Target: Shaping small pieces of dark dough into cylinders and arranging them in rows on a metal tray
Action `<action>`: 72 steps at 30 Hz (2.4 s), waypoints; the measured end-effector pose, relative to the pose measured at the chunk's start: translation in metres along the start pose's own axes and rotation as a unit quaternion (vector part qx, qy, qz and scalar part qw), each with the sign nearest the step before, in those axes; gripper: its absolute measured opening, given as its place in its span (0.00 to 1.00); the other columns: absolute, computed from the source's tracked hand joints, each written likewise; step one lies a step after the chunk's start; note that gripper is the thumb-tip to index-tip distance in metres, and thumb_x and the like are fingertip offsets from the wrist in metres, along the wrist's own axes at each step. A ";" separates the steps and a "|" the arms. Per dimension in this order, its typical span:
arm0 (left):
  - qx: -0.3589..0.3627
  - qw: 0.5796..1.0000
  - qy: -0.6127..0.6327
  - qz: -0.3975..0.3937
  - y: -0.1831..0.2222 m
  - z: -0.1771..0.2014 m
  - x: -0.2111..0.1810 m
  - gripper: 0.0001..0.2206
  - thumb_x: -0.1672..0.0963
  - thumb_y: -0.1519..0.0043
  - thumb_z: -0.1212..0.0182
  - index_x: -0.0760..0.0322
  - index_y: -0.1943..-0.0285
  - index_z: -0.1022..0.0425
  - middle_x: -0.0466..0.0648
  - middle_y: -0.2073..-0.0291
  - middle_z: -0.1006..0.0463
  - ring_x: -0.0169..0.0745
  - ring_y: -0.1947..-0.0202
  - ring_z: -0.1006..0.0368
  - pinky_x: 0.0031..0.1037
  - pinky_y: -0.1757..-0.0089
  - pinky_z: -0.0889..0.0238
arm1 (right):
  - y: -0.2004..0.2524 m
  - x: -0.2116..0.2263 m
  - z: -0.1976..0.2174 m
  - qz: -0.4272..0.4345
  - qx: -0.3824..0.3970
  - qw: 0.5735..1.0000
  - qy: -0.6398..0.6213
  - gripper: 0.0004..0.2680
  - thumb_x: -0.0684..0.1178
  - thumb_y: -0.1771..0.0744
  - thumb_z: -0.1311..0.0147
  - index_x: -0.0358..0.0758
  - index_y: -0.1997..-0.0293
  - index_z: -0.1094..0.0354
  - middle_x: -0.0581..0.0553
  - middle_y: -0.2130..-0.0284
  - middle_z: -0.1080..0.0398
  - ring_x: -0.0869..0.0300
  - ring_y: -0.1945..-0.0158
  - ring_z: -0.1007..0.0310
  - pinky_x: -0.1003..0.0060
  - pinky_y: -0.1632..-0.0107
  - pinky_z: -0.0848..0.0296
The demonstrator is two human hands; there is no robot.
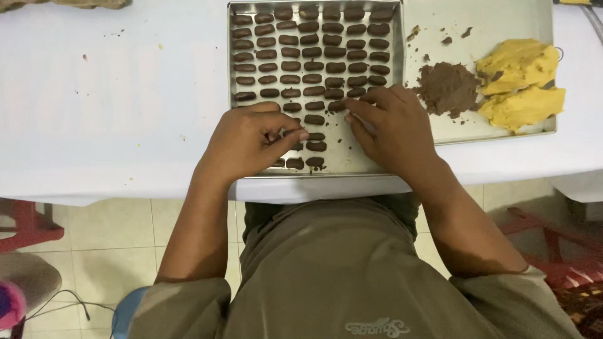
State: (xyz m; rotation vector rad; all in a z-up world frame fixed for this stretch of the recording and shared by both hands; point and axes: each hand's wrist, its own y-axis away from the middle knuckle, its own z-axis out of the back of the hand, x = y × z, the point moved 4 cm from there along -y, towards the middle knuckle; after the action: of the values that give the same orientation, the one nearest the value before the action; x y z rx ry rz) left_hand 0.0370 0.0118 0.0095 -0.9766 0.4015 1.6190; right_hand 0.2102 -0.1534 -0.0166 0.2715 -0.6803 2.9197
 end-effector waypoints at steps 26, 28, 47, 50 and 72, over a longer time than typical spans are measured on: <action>-0.158 0.979 0.009 -0.127 -0.035 0.031 -0.012 0.06 0.58 0.32 0.29 0.66 0.50 0.18 0.43 0.73 0.31 0.31 0.74 0.41 0.22 0.71 0.45 | 0.079 -0.102 0.051 -0.206 0.034 0.971 0.116 0.16 0.46 0.29 0.40 0.30 0.33 0.27 0.32 0.42 0.27 0.39 0.41 0.33 0.44 0.49 0.27; -0.158 0.966 -0.028 -0.205 -0.034 0.037 -0.041 0.12 0.57 0.31 0.28 0.67 0.43 0.21 0.44 0.73 0.33 0.31 0.76 0.42 0.22 0.76 0.48 | 0.079 -0.102 0.052 -0.213 0.042 0.970 0.113 0.16 0.47 0.29 0.40 0.31 0.34 0.26 0.33 0.42 0.27 0.40 0.40 0.33 0.44 0.50 0.27; 0.033 0.989 -0.079 -0.118 -0.007 0.046 -0.183 0.11 0.51 0.32 0.53 0.48 0.54 0.22 0.37 0.66 0.22 0.44 0.72 0.27 0.39 0.67 0.31 | 0.077 -0.093 0.056 -0.250 0.079 0.957 0.121 0.20 0.43 0.31 0.43 0.33 0.29 0.32 0.32 0.42 0.30 0.36 0.41 0.35 0.39 0.56 0.26; 0.071 0.992 -0.079 -0.075 -0.005 0.045 -0.185 0.11 0.50 0.33 0.51 0.49 0.53 0.23 0.38 0.66 0.21 0.46 0.73 0.26 0.40 0.69 0.30 | 0.081 -0.097 0.054 -0.262 0.082 0.954 0.119 0.20 0.44 0.31 0.43 0.36 0.28 0.32 0.32 0.42 0.31 0.37 0.40 0.36 0.38 0.56 0.27; -0.123 0.907 -0.233 -0.328 -0.052 0.019 -0.171 0.11 0.62 0.37 0.39 0.51 0.63 0.35 0.42 0.71 0.39 0.27 0.78 0.48 0.22 0.78 0.47 | 0.095 -0.098 0.037 -0.261 0.047 0.925 0.273 0.13 0.55 0.31 0.40 0.46 0.40 0.24 0.42 0.59 0.23 0.43 0.61 0.26 0.48 0.76 0.31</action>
State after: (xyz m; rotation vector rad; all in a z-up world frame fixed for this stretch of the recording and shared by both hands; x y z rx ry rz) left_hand 0.0796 -0.0686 0.1640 -0.7548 -0.4372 1.2266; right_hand 0.2954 -0.2629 -0.0446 -0.3056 -0.3110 2.3430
